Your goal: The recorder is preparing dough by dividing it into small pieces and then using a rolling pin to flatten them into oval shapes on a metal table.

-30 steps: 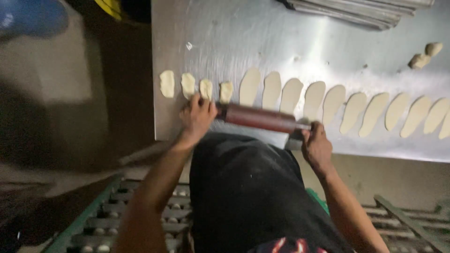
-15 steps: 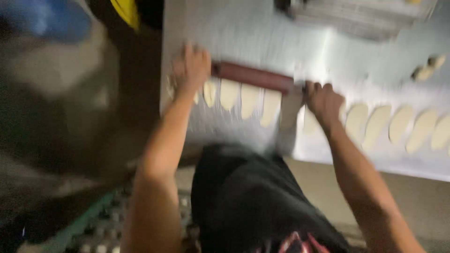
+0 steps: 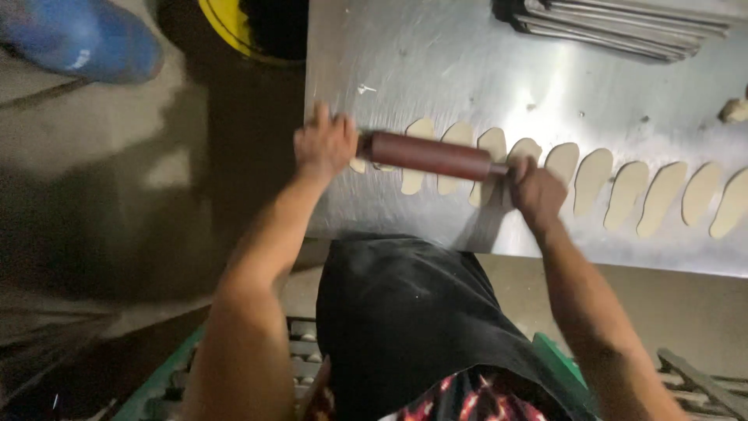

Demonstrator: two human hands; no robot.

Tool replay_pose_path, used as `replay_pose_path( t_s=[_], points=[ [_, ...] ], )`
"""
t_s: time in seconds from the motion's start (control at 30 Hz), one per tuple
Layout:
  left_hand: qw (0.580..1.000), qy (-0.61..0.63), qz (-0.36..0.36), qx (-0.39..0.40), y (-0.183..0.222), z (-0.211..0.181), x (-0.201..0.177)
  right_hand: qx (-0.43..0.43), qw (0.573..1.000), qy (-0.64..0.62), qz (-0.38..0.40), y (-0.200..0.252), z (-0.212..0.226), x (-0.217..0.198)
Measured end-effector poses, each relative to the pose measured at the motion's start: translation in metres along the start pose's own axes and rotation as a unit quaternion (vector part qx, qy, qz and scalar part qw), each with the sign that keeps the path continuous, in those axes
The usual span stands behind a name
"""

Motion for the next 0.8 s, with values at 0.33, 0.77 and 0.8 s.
replay_pose_path(
  t_s=[0.33, 0.77, 0.8],
  points=[
    [0.996, 0.085, 0.011, 0.019, 0.075, 0.021, 0.016, -0.107, 0.977, -0.039, -0.182, 0.103, 0.028, 0.032],
    [0.985, 0.020, 0.172, -0.021, -0.056, 0.069, 0.003, -0.077, 0.971, 0.104, -0.202, -0.037, 0.036, 0.017],
    [0.986, 0.013, 0.165, -0.016, -0.072, 0.071, 0.008, -0.075, 0.961, 0.163, -0.211, -0.043, 0.039, 0.009]
  ],
)
Point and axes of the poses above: each hand's wrist, its own y-axis away from the middle knuckle, its own x-axis out of the palm, z = x × y, the point moved 7 cm from there along -y, towards the middle knuckle, and after that the axes turned 15 degrees about z, right-handed, at the moved point
